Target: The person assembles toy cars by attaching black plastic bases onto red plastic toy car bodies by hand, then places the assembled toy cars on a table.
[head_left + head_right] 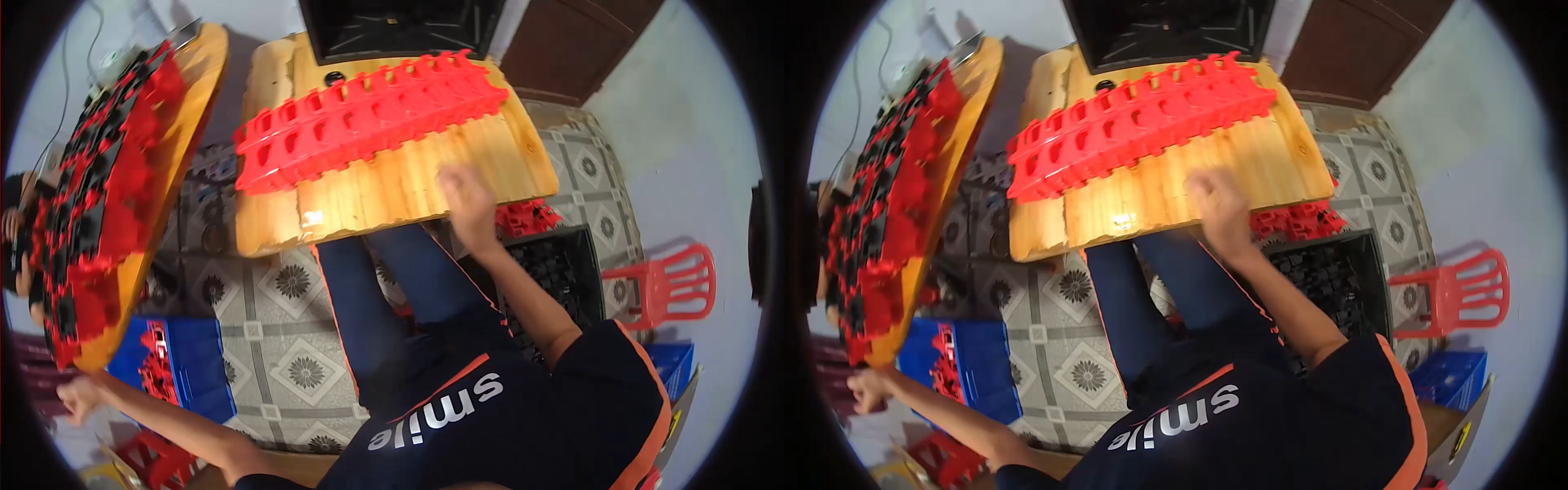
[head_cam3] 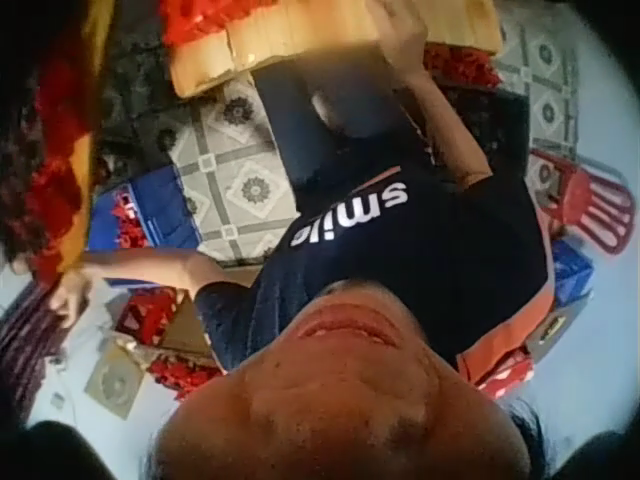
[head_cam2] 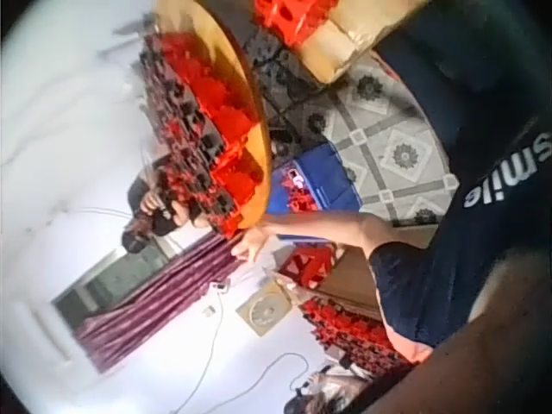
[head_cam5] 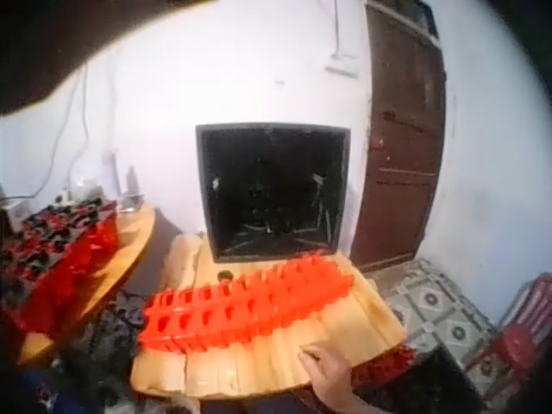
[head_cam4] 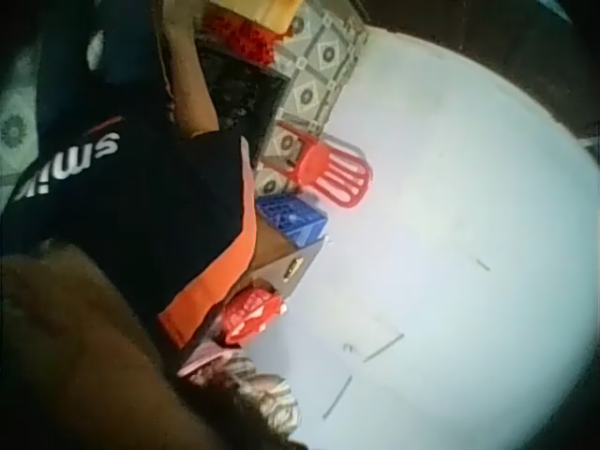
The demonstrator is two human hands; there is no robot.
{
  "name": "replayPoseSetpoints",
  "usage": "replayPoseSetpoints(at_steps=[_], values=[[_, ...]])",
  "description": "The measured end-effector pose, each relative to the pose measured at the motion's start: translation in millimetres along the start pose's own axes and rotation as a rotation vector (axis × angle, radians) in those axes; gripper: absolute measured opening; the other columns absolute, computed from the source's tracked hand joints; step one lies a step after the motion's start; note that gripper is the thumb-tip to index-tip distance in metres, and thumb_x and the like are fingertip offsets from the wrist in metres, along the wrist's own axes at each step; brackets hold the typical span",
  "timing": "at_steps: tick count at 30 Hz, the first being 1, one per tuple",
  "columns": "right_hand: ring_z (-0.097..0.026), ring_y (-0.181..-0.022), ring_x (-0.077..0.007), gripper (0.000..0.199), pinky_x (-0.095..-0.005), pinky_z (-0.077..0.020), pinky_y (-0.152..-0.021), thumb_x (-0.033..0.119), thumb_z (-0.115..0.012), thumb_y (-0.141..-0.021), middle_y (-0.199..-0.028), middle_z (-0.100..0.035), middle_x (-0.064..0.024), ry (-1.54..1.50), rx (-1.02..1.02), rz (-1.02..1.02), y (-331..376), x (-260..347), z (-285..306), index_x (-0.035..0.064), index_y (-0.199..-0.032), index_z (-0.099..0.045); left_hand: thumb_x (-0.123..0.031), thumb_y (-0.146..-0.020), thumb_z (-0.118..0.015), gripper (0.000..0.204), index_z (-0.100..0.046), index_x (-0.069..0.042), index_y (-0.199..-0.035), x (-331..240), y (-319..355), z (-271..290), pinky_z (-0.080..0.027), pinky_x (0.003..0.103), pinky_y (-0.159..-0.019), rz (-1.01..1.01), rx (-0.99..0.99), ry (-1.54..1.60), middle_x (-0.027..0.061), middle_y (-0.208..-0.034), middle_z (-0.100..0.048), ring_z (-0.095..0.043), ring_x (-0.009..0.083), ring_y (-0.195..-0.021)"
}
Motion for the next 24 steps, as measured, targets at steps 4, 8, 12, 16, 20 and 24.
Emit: replayPoseSetpoints(at_steps=[4, 8, 12, 16, 20, 24], values=[[-0.058, -0.09, -0.0209, 0.028, -0.0324, -0.046, -0.085, 0.019, -0.064, -0.092, -0.1, -0.062, -0.01, 0.261, -0.581, -0.021, -85, -106, 79, -0.0008, -0.112, -0.062, -0.016, -0.089, -0.058, 0.034, -0.055, 0.008, -0.113, -305, 273, 79, -0.048, 0.039, -0.09, 0.101, 0.952, 0.607, 0.0166, -0.109, -0.058, -0.058, 0.0279, -0.099], [-0.059, -0.091, -0.0172, 0.033, -0.032, -0.0475, -0.082, 0.021, -0.065, -0.093, -0.106, -0.063, -0.0123, -0.304, -0.362, -0.133, -144, -199, 91, -0.0035, -0.116, -0.059, -0.02, -0.079, -0.073, 0.044, -0.063, -0.009, -0.12, -426, 479, 119, -0.032, 0.043, -0.105, -0.104, 1.845, 0.799, 0.0125, -0.128, -0.056, -0.047, 0.0315, -0.125], [-0.06, -0.087, -0.0126, 0.028, -0.0292, -0.0487, -0.079, 0.02, -0.064, -0.094, -0.103, -0.065, -0.0069, -0.446, -0.335, -0.183, -152, -203, 60, -0.0031, -0.11, -0.062, -0.032, -0.08, -0.071, 0.06, -0.052, -0.014, -0.134, -472, 617, 120, -0.031, 0.053, -0.103, -0.367, 1.832, 0.726, 0.0132, -0.144, -0.044, -0.041, 0.0364, -0.131], [-0.055, -0.069, -0.0046, 0.013, -0.0205, -0.0447, -0.064, 0.015, -0.063, -0.093, -0.086, -0.062, 0.0039, -0.389, 0.016, -0.348, -158, -221, 96, 0.0027, -0.096, -0.065, -0.034, -0.076, -0.073, 0.061, -0.055, -0.017, -0.131, -476, 677, 134, -0.036, 0.052, -0.098, -0.756, 1.856, 0.549, 0.0078, -0.142, -0.048, -0.044, 0.0347, -0.129], [-0.058, -0.078, -0.011, 0.005, -0.0265, -0.0453, -0.068, 0.01, -0.064, -0.089, -0.086, -0.063, -0.0033, -0.013, -0.208, -0.05, -154, -202, 156, 0.0048, -0.088, -0.065, -0.032, -0.08, -0.073, 0.067, -0.045, -0.014, -0.138, -488, 656, 133, -0.036, 0.052, -0.098, -0.383, 1.991, 0.581, 0.0127, -0.142, -0.047, -0.044, 0.0353, -0.129], [-0.057, -0.087, -0.0147, 0.005, -0.032, -0.0455, -0.073, 0.001, -0.06, -0.085, -0.095, -0.061, -0.0071, 0.364, 0.012, 0.712, -152, -87, 121, 0.0022, -0.088, -0.064, -0.015, -0.085, -0.072, 0.091, -0.011, -0.013, -0.152, -515, 632, 100, -0.048, 0.046, -0.09, 1.573, 1.801, 0.677, 0.0184, -0.136, -0.048, -0.053, 0.0293, -0.119]])
Point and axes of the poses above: each hand's wrist, its own y-axis away from the middle knuckle, its own z-axis out of the back of the hand, x = y × z, the point moved 3 cm from there along -y, towards the middle knuckle
